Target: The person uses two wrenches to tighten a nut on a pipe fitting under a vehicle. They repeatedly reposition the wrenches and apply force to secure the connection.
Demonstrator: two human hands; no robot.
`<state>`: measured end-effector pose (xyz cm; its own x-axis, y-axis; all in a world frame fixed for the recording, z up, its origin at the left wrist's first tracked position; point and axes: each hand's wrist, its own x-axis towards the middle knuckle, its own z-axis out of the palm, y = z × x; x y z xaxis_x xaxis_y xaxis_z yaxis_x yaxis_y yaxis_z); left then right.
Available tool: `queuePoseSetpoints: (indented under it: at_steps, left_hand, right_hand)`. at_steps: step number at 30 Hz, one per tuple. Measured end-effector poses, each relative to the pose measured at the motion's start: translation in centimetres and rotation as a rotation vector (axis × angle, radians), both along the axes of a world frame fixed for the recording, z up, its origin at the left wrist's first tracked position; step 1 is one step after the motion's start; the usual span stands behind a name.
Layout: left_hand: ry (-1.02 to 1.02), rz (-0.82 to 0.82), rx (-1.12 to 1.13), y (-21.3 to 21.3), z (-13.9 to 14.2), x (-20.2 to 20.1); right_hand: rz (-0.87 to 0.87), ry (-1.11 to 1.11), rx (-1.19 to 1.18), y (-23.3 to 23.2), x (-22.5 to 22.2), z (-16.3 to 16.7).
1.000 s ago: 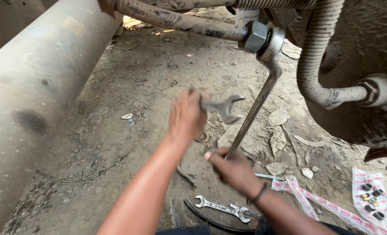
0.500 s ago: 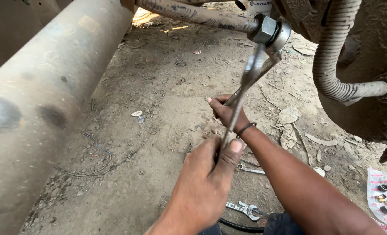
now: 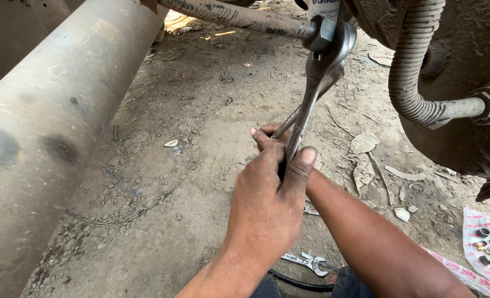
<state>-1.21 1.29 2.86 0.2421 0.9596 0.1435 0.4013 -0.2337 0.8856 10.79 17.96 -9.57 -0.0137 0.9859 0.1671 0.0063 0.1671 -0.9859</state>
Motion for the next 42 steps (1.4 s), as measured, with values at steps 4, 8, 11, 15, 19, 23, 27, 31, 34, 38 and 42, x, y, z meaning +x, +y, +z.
queuePoseSetpoints:
  at_steps: [4, 8, 11, 15, 19, 23, 27, 31, 34, 38, 42]
  left_hand:
    - [-0.067, -0.004, 0.015, -0.2, -1.4, 0.5]
    - [-0.153, 0.000, 0.059, 0.2, -3.0, 1.3]
    - [-0.206, 0.017, 0.202, 0.4, -4.0, 1.7]
    - [-0.240, 0.052, 0.203, 0.4, -4.2, 1.8]
    - [-0.211, 0.054, 0.138, 1.3, -3.0, 0.8]
    - [-0.109, 0.056, 0.146, 0.9, -2.3, 0.5]
    - [-0.156, 0.017, 0.129, 0.1, -2.2, 0.5]
    - [-0.002, 0.019, 0.055, 0.8, -1.7, 0.3]
    - [0.010, 0.030, 0.030, 1.3, -1.1, 0.3]
    - [-0.027, 0.077, 0.107, 1.6, -1.0, 0.6]
    - [-0.010, 0.118, 0.177, 2.0, -2.1, 1.3]
  right_hand:
    - [0.068, -0.028, -0.025, -0.3, 0.5, 0.2]
    - [0.022, -0.106, 0.049, 0.9, 0.9, -0.7]
    - [0.041, -0.161, 0.186, 2.9, 0.9, -1.2]
    - [0.038, -0.095, 0.148, 3.5, 0.8, -1.6]
    - [0.080, 0.260, 0.042, 1.9, 0.7, -2.3]
    - [0.129, 0.200, 0.033, 1.1, 0.3, -1.4]
    - [0.093, -0.039, 0.084, 0.9, 0.0, -0.6]
    - [0.026, -0.023, 0.069, 0.7, 0.1, -1.0]
    - [-0.030, 0.196, 0.040, 1.2, 0.2, -1.6]
    - [-0.006, 0.162, 0.248, 2.3, 0.7, -2.3]
    - [0.074, 0.245, 0.236, 2.4, 1.0, -2.9]
